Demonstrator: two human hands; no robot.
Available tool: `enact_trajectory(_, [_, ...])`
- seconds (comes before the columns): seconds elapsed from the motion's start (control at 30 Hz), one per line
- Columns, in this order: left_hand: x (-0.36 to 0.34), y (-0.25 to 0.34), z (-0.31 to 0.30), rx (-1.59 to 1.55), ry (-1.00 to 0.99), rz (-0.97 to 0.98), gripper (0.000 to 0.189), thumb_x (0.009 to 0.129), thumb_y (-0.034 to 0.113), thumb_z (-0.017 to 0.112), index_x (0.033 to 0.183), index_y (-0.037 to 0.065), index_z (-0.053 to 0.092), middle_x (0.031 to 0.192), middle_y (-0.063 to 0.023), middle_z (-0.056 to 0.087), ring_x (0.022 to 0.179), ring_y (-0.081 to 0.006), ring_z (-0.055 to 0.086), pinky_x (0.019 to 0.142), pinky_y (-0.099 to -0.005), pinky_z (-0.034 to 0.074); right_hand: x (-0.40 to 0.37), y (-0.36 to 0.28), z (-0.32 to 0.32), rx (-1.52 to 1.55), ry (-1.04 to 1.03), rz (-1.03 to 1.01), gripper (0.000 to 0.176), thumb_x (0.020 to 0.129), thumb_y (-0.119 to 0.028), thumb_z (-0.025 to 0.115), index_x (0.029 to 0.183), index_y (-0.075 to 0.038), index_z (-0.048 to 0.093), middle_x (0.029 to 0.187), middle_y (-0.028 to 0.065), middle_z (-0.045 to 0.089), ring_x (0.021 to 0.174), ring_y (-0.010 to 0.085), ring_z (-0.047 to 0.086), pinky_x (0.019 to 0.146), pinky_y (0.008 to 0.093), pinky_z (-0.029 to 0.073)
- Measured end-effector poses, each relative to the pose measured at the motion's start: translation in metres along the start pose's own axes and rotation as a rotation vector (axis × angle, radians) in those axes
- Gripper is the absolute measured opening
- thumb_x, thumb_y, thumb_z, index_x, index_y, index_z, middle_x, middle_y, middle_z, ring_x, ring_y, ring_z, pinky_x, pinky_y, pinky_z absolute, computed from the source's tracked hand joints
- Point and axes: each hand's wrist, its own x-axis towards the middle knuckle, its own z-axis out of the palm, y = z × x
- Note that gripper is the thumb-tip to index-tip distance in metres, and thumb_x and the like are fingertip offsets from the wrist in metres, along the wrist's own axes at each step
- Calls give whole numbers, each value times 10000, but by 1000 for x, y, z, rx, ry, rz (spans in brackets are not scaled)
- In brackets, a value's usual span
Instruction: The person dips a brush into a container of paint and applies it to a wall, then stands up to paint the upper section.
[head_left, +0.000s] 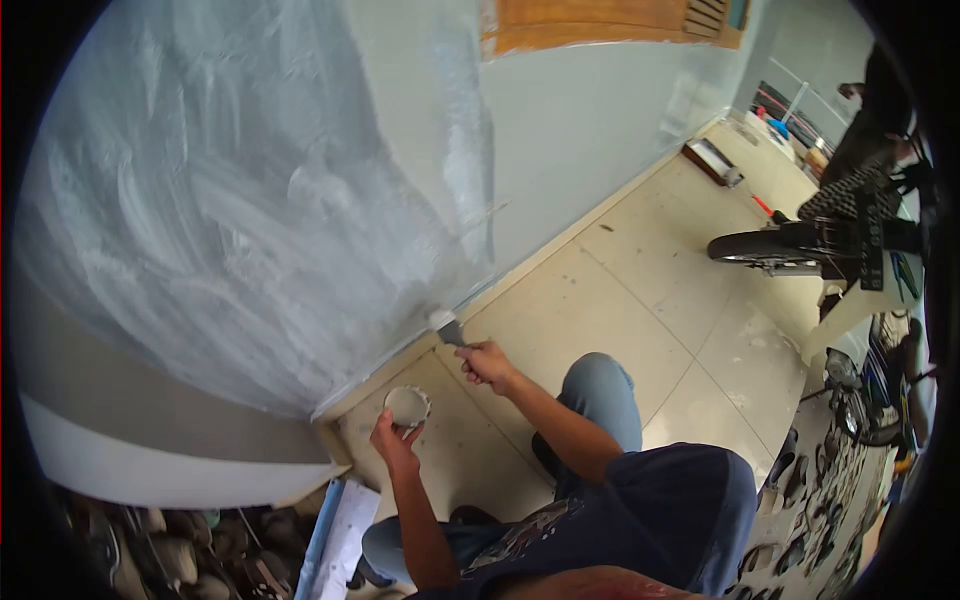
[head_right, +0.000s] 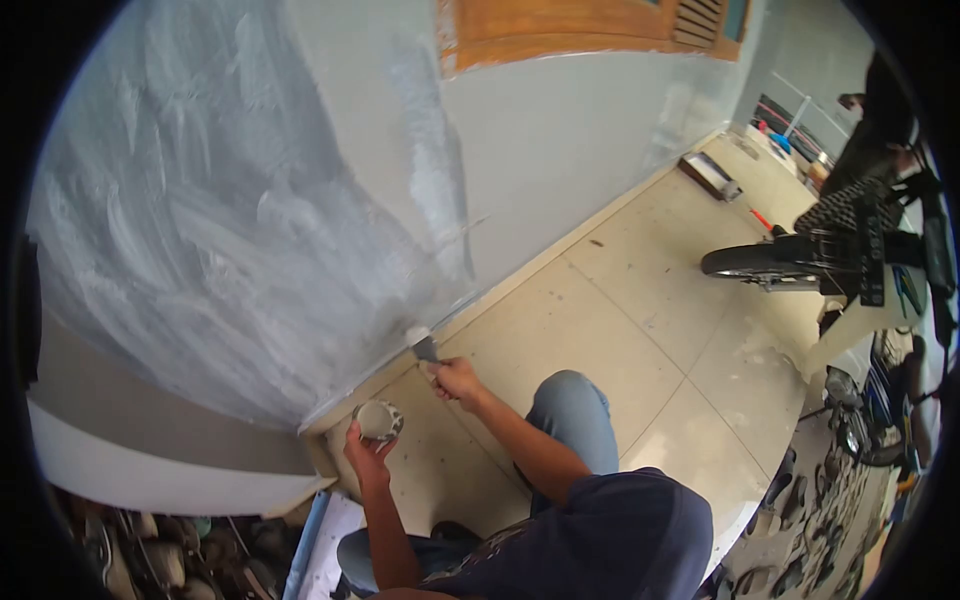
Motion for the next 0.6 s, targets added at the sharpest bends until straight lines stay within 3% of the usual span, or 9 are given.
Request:
enact_trajectory(0.23, [-14, -1, -3, -160, 1, -6, 534, 808, 374, 557, 1117, -60, 511, 1033, -156, 578, 909, -264, 619, 691, -397, 563, 34, 34, -8, 254, 266, 2, 165, 830, -158, 551, 760, -13, 511, 604, 65, 528, 438, 124, 487, 366, 237, 360])
enact_trajectory(0.33, [-16, 1, -5, -125, -16, -2, 588, 813, 444, 538, 1171, -19, 486, 1067, -163, 572, 944, -273, 604, 740, -429, 546, 66, 31, -8, 303, 362, -1, 154, 811, -123, 547, 690, -43, 494, 574, 40, 486, 424, 106, 444, 350, 217, 314])
enact_trajectory(0.43, [-15, 2, -3, -170, 27, 22, 563, 812, 418, 561, 1149, -30, 508, 1042, -152, 580, 923, -250, 609, 725, -411, 551, 116, 26, -11, 290, 363, -38, 179, 806, -151, 565, 680, -75, 461, 556, 19, 459, 412, 78, 402, 336, 201, 277])
enact_trajectory(0.5, [-19, 10, -4, -169, 48, -7, 525, 803, 378, 594, 1126, -31, 534, 1026, -143, 585, 902, -230, 612, 710, -393, 554, 141, 20, -12, 352, 185, 13, 213, 823, -198, 588, 712, -92, 441, 544, -17, 386, 400, 59, 345, 326, 184, 260])
enact_trajectory(0.57, [-18, 8, -8, -182, 98, 0, 498, 750, 381, 663, 1037, -22, 607, 940, -94, 592, 781, -169, 571, 666, -342, 537, 153, 13, -3, 350, 227, -18, 264, 836, -190, 577, 651, -107, 408, 530, -15, 375, 387, 65, 329, 320, 183, 252])
enact_trajectory(0.6, [-16, 7, -10, -170, 114, -9, 512, 746, 394, 665, 1043, -19, 608, 952, -101, 595, 802, -174, 578, 673, -340, 534, 152, 9, 0, 342, 247, -22, 266, 836, -170, 564, 635, -106, 402, 525, -14, 367, 385, 68, 328, 321, 186, 247])
